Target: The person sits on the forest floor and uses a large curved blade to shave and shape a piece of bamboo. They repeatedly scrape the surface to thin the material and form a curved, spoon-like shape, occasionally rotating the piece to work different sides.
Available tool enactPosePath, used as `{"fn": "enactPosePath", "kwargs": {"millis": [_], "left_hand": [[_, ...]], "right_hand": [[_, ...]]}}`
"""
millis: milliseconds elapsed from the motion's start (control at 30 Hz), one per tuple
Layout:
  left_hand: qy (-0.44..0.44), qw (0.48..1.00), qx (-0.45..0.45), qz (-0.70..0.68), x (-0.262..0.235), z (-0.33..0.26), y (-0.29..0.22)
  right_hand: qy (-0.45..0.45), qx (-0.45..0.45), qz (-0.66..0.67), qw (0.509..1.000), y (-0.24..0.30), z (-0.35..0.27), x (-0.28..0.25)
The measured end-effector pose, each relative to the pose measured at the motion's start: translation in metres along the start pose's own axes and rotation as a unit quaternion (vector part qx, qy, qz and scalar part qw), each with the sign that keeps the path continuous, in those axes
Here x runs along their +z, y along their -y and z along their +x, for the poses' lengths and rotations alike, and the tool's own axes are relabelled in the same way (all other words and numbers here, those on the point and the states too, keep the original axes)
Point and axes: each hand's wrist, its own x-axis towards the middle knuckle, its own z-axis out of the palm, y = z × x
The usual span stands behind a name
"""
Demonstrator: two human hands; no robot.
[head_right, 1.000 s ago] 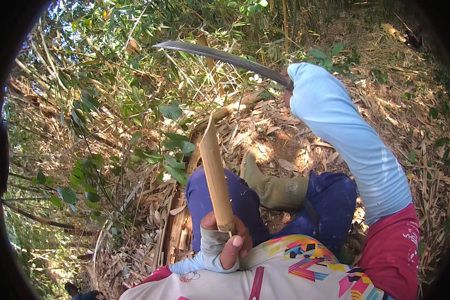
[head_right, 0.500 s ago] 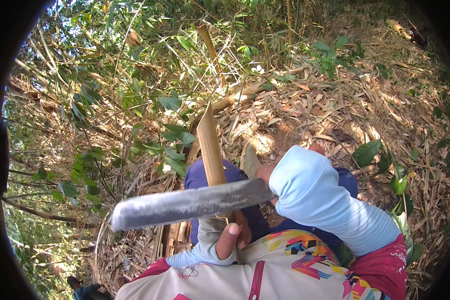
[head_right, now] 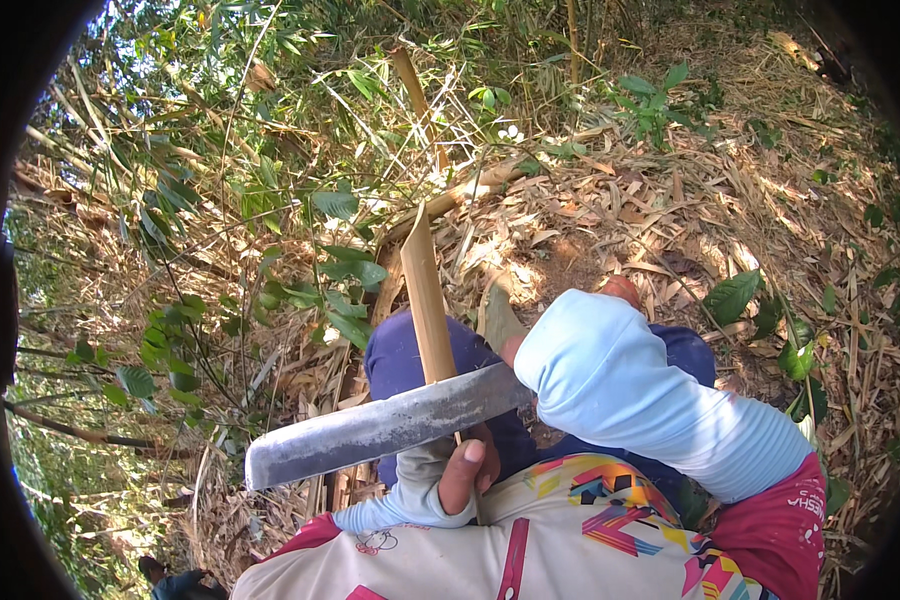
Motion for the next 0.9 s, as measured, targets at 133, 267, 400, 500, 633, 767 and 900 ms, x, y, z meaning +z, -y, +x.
{"fn": "enactPosePath", "kwargs": {"millis": [133, 267, 400, 500, 633, 767, 900], "left_hand": [[0.032, 0.998, 0.033, -0.040, 0.001, 0.003, -0.014], [-0.007, 0.996, 0.084, -0.004, 0.010, 0.008, -0.017], [-0.031, 0.998, 0.051, -0.030, 0.012, 0.006, -0.020], [-0.014, 0.998, 0.035, -0.050, 0.009, 0.004, -0.019], [0.049, 0.996, 0.068, -0.030, 0.003, 0.010, -0.023], [0.079, 0.981, 0.176, 0.002, 0.002, 0.016, -0.016], [0.054, 0.982, 0.180, 0.009, 0.006, 0.012, -0.015]], "right_hand": [[0.026, 0.022, 0.001, 0.999, -0.003, 0.006, -0.003], [0.049, 0.032, -0.027, 0.998, -0.004, 0.010, -0.001], [0.019, 0.028, -0.036, 0.999, -0.002, 0.015, -0.006], [0.039, 0.033, -0.056, 0.997, -0.003, 0.017, -0.007], [0.087, 0.056, -0.054, 0.993, -0.005, 0.022, -0.019], [0.151, 0.170, -0.017, 0.974, -0.019, 0.044, -0.035], [0.043, 0.257, 0.047, 0.964, -0.048, 0.065, -0.048]]}}
